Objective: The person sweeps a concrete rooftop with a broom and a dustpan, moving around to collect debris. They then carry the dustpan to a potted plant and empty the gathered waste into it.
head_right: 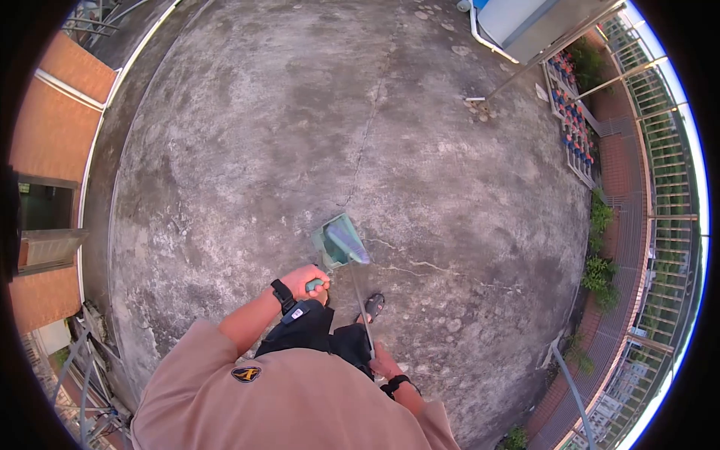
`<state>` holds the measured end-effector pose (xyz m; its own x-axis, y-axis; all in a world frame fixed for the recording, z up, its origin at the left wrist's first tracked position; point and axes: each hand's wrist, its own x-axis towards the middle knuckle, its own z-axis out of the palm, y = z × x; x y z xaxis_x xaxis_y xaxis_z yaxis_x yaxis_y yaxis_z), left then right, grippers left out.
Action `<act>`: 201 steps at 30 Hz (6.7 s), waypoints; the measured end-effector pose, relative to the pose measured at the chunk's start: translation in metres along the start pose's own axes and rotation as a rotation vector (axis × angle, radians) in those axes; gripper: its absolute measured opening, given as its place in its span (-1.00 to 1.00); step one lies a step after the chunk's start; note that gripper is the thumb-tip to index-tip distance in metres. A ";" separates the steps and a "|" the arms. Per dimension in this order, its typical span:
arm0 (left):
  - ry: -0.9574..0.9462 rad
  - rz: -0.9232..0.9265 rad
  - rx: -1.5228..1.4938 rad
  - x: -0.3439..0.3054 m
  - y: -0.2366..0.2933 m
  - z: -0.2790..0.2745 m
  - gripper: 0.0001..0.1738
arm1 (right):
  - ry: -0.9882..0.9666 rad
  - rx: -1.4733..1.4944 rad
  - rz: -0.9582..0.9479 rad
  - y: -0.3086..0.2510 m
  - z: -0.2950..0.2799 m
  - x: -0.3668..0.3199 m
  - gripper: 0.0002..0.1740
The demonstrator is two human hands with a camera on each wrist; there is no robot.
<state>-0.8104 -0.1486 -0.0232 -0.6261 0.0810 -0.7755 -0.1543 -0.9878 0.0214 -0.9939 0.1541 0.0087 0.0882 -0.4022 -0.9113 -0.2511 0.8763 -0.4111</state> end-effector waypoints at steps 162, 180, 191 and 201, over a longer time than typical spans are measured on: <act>0.133 -1.513 1.953 0.290 -0.455 0.453 -0.91 | 1.255 2.976 -0.076 0.108 0.127 -0.129 -0.74; 0.033 -1.657 2.403 0.214 -0.609 0.387 -0.90 | 1.501 3.174 0.820 0.216 0.359 -0.097 -0.71; 0.071 -1.555 2.584 0.172 -0.678 0.368 -0.89 | 0.989 2.723 0.009 0.116 0.262 -0.093 -0.57; 0.125 -1.629 2.491 0.171 -0.699 0.375 -0.88 | 1.156 3.261 -0.335 0.115 0.285 -0.163 -0.77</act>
<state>-1.0956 0.6056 0.0659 0.4504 -0.0708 -0.8900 -0.0157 0.9961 -0.0872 -0.7624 0.3959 0.1035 -0.1567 0.2335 -0.9597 -0.1229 -0.9687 -0.2156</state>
